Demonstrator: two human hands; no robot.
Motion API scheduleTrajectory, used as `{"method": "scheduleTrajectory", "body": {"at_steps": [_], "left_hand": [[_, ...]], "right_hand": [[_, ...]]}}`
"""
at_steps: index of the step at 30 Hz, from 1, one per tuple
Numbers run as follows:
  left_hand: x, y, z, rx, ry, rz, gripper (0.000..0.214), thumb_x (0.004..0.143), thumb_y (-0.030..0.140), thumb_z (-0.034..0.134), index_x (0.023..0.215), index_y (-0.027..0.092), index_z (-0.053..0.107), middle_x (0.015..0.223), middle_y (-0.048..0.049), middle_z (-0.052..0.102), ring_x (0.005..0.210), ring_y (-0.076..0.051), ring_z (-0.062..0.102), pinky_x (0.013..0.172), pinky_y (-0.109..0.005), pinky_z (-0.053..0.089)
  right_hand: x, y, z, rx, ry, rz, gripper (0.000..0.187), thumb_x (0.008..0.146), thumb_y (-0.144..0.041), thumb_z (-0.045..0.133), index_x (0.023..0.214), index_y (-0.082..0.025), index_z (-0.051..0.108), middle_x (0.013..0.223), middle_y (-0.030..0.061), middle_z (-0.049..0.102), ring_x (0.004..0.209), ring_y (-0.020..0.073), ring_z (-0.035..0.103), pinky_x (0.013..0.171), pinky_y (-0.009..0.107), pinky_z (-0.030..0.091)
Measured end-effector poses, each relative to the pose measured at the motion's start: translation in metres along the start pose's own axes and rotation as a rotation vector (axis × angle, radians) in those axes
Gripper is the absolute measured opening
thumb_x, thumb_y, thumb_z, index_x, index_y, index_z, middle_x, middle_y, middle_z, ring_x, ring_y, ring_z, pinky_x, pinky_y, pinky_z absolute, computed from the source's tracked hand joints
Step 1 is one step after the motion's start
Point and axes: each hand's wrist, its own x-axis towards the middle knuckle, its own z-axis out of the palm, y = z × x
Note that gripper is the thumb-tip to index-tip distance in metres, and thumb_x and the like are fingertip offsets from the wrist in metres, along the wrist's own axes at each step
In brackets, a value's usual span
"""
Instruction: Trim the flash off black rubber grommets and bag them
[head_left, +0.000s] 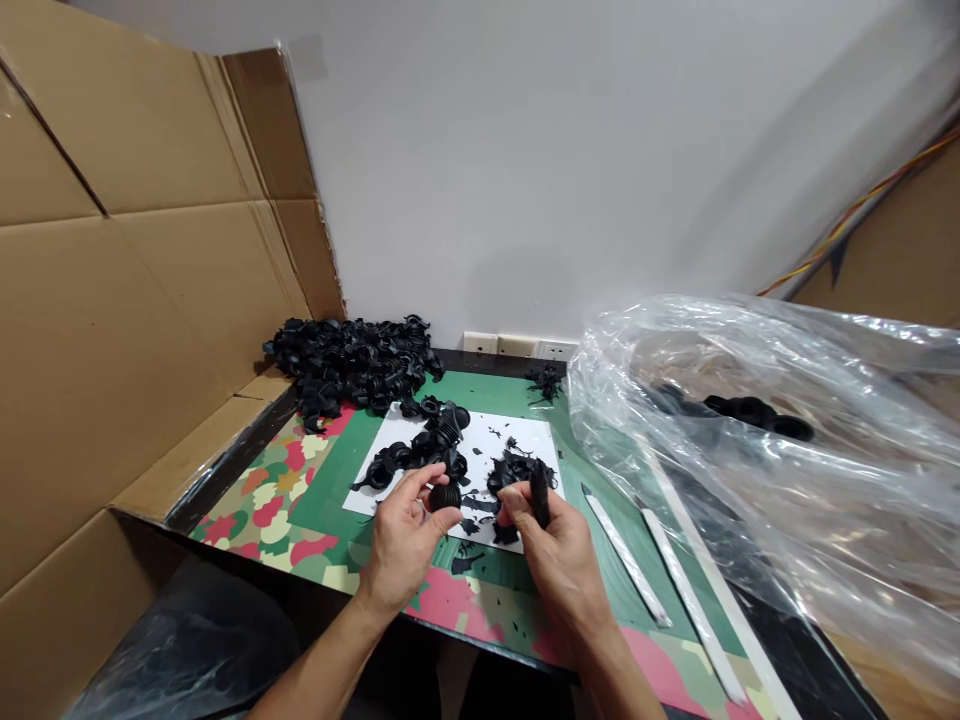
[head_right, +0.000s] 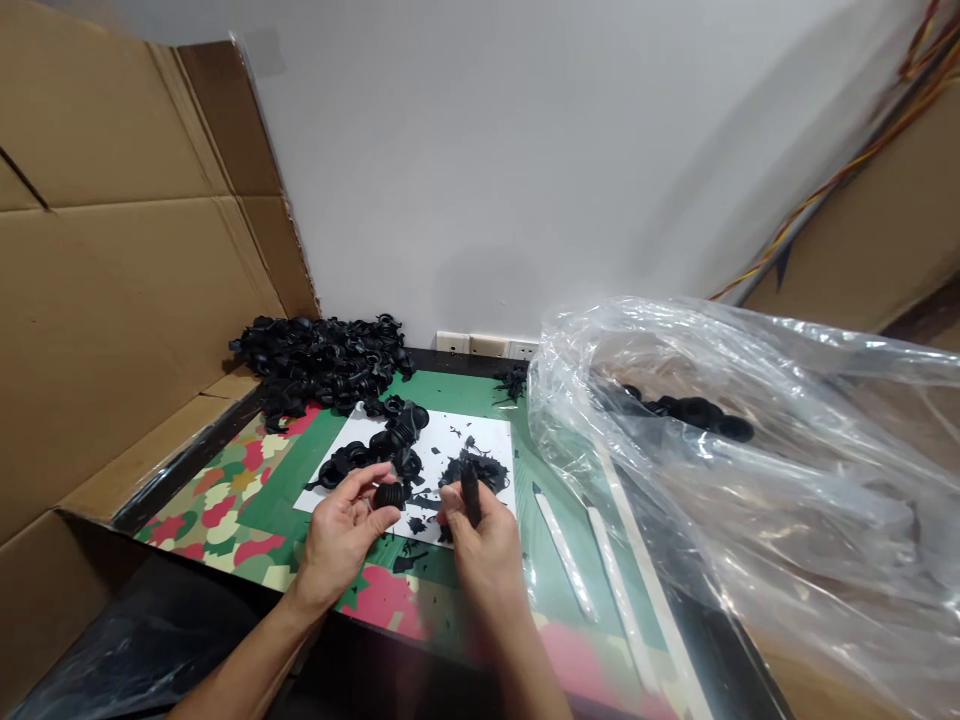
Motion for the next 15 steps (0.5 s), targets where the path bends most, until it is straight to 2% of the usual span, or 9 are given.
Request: {"method": "scheduleTrajectory", "body": {"at_steps": [3, 6, 9, 15], "left_hand": [[-0.001, -0.002, -0.001, 0.183, -0.001, 0.157, 0.045, 0.056, 0.008, 0.080, 0.098, 0.024, 0.074, 0.093, -0.0056, 0.069, 0.087, -0.022, 0.060, 0.077, -0.030, 0.046], [-0.004, -0.002, 0.001, 0.261, -0.018, 0.224, 0.050, 0.058, 0.005, 0.077, 0.103, 0.025, 0.071, 0.094, -0.0060, 0.069, 0.093, -0.025, 0.059, 0.085, -0.035, 0.044], [-0.007, 0.000, 0.004, 0.267, -0.039, 0.244, 0.055, 0.062, 0.004, 0.074, 0.111, 0.026, 0.068, 0.097, -0.0064, 0.069, 0.095, -0.026, 0.059, 0.088, -0.036, 0.044], [-0.014, 0.005, 0.014, 0.169, -0.084, 0.201, 0.063, 0.063, -0.003, 0.065, 0.119, 0.026, 0.064, 0.098, -0.0058, 0.070, 0.100, -0.025, 0.059, 0.091, -0.036, 0.043]], "right_hand": [[0.001, 0.002, 0.001, 0.023, -0.011, 0.022, 0.037, 0.073, -0.054, 0.061, 0.071, -0.017, 0.061, 0.061, 0.0017, 0.058, 0.058, 0.0174, 0.053, 0.056, 0.029, 0.045], [0.001, 0.001, 0.003, 0.059, -0.020, 0.076, 0.035, 0.067, -0.049, 0.067, 0.078, -0.016, 0.063, 0.068, 0.0030, 0.062, 0.063, 0.0185, 0.057, 0.060, 0.031, 0.047], [0.000, -0.001, 0.005, 0.105, -0.046, 0.106, 0.035, 0.064, -0.045, 0.072, 0.082, -0.016, 0.063, 0.075, 0.0043, 0.065, 0.069, 0.0202, 0.061, 0.063, 0.032, 0.050], [-0.003, -0.006, 0.009, 0.121, -0.110, 0.097, 0.035, 0.066, -0.041, 0.072, 0.090, -0.016, 0.065, 0.088, 0.0079, 0.069, 0.084, 0.0235, 0.064, 0.076, 0.036, 0.053]]}}
